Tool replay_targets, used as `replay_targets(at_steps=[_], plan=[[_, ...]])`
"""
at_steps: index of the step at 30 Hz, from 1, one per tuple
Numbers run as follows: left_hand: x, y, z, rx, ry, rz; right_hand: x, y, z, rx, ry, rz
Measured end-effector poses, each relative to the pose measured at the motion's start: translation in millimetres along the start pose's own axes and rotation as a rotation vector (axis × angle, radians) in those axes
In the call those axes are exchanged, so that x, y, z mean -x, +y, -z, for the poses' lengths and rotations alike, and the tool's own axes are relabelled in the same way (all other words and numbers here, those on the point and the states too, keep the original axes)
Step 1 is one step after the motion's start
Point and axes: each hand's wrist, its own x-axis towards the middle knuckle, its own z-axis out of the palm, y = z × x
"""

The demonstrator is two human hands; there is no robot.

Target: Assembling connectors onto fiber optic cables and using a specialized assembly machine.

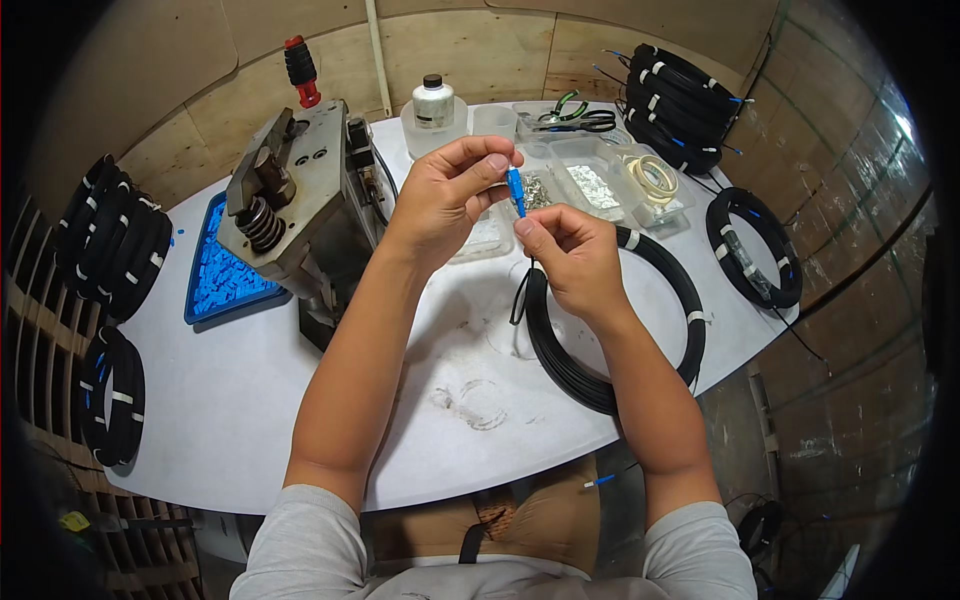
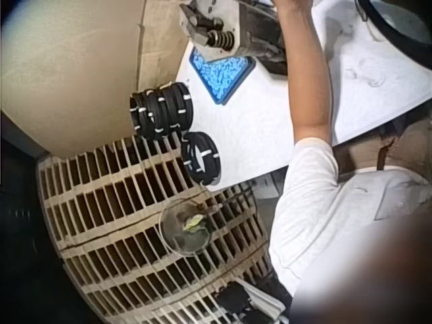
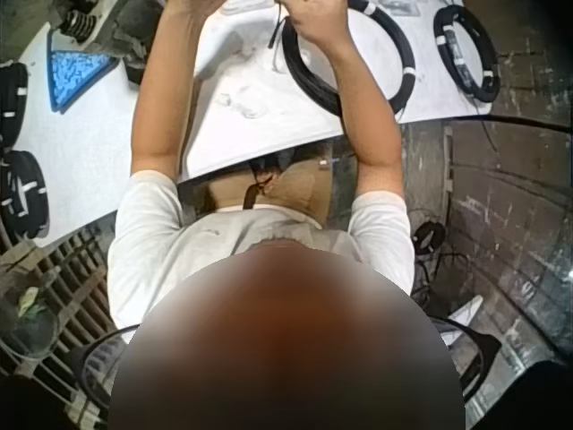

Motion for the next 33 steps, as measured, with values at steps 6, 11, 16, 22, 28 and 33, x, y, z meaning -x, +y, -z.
replay_targets(at_steps=[6, 11, 16, 22, 28, 33], plan=[[0.5, -2.3, -1.9, -0.008, 0.038, -0.008, 1.9, -3.8, -0.6, 0.047, 0.028, 0.018], [0.5, -2.4, -1.1, -0.021, 0.058, -0.019, 2.9, -2.7, -2.9, 0.091, 0.058, 0.068], [0.2, -3.5, -5.1, -0.121, 0.147, -0.03, 3.9, -4.0, -4.1, 0.146, 0.077, 0.09], [1.1, -3.5, -10.7, -0.046, 0.137, -0.035, 3.0, -3.6, -3.7, 0.128, 0.081, 0.084], [-0.4, -6.0, -5.1, 0.046, 0.071, 0.016, 2.3, -3.7, -2.4, 0.102, 0.08, 0.057], [-0.5, -5.5, -3.2, 0.055, 0.069, 0.059, 2.1, -2.0, -2.2, 0.097, 0.078, 0.061]])
